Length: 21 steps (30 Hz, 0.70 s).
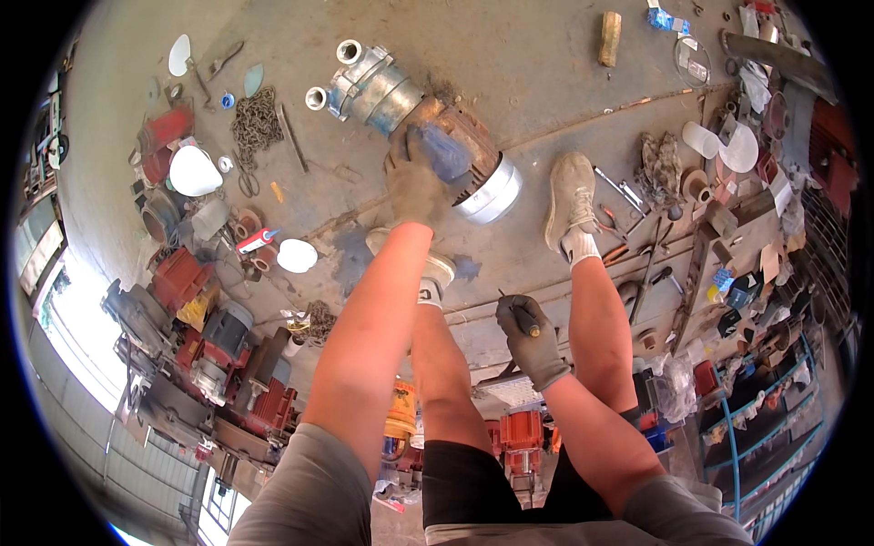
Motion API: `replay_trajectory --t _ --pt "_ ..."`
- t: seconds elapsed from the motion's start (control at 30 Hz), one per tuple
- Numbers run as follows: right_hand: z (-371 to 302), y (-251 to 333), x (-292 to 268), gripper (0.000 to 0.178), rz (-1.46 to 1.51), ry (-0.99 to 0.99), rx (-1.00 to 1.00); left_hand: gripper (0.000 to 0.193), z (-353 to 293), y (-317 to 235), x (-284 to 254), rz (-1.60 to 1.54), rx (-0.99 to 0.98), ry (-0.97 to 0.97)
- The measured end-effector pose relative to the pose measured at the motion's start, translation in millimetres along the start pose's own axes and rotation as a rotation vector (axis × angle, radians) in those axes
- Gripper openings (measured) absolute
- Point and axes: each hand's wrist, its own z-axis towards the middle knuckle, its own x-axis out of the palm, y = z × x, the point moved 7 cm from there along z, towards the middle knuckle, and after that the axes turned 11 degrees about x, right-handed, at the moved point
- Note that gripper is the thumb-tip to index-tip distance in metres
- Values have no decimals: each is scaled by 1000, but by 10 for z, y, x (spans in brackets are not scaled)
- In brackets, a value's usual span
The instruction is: The person sits on the floor of a workshop and uses a screwdriver to tighten screws on a cylindrical electric motor. They briefly handle a small white container filled with screws before continuing to secure the motor casing.
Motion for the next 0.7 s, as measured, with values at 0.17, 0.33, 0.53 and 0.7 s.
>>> replay_trajectory --t 0.17,0.33,0.53,0.7 --pt "113 12 306 19 85 114 4 132 17 115 74 54 110 69" --pt "56 190 393 18 71 112 76 135 47 142 84 70 105 114" --pt "132 117 463 19 96 160 87 141 115 188 155 143 110 175" --pt "220 177 533 18 77 146 77 141 98 235 -77 -129 53 80"
